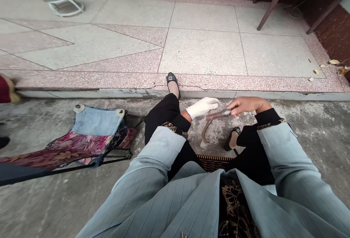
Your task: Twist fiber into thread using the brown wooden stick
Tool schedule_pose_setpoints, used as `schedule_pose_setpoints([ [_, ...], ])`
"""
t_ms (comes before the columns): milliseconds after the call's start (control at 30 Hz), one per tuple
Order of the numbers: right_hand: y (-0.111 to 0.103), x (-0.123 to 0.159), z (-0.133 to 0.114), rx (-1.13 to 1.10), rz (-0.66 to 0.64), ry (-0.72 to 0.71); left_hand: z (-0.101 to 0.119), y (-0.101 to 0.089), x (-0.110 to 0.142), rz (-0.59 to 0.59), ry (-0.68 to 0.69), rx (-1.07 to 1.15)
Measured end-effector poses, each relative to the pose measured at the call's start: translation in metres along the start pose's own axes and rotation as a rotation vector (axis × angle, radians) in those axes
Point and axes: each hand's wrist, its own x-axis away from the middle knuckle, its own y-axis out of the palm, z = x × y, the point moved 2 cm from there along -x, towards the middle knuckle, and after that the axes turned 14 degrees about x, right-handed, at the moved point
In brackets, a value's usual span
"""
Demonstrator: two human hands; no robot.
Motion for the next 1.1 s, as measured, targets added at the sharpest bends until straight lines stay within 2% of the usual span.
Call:
schedule_pose_setpoints([
  [133, -0.018, 0.020, 0.004, -0.313, 0.596, -0.066, 0.004, 0.010, 0.001, -0.032, 0.007, 0.113],
  [200, -0.023, 0.023, 0.010, -0.453, 0.836, -0.061, 0.006, 0.013, 0.001, -0.028, 0.005, 0.131],
  [267, -0.025, 0.020, 0.016, -0.511, 0.964, -0.017, 0.008, 0.015, 0.002, -0.038, -0.016, 0.141],
  [367, -0.026, 0.011, 0.023, -0.425, 1.007, 0.119, 0.009, 0.016, 0.003, -0.115, -0.072, 0.166],
  [433, -0.026, 0.004, 0.025, -0.226, 0.991, 0.276, 0.009, 0.016, 0.005, -0.166, -0.095, 0.175],
  [533, -0.024, -0.003, 0.024, 0.240, 0.882, 0.525, 0.010, 0.017, 0.007, -0.208, -0.107, 0.177],
  [633, -0.018, -0.011, 0.019, 0.575, 0.665, 0.623, 0.008, 0.016, 0.008, -0.230, -0.118, 0.165],
  [767, -0.004, -0.020, 0.014, 0.731, 0.271, 0.645, 0.001, 0.013, 0.007, -0.183, -0.098, 0.103],
  [867, 0.007, -0.023, 0.014, 0.728, -0.021, 0.577, -0.004, 0.008, 0.003, -0.128, -0.080, 0.037],
  [933, 0.012, -0.022, 0.013, 0.590, -0.135, 0.487, -0.006, 0.003, 0.000, -0.116, -0.083, 0.015],
  [1033, 0.013, -0.013, 0.007, 0.252, -0.193, 0.223, -0.006, -0.004, -0.003, -0.106, -0.090, 0.010],
  [1100, 0.008, -0.003, 0.000, 0.075, -0.115, 0.023, -0.006, -0.007, -0.003, -0.108, -0.089, 0.015],
])
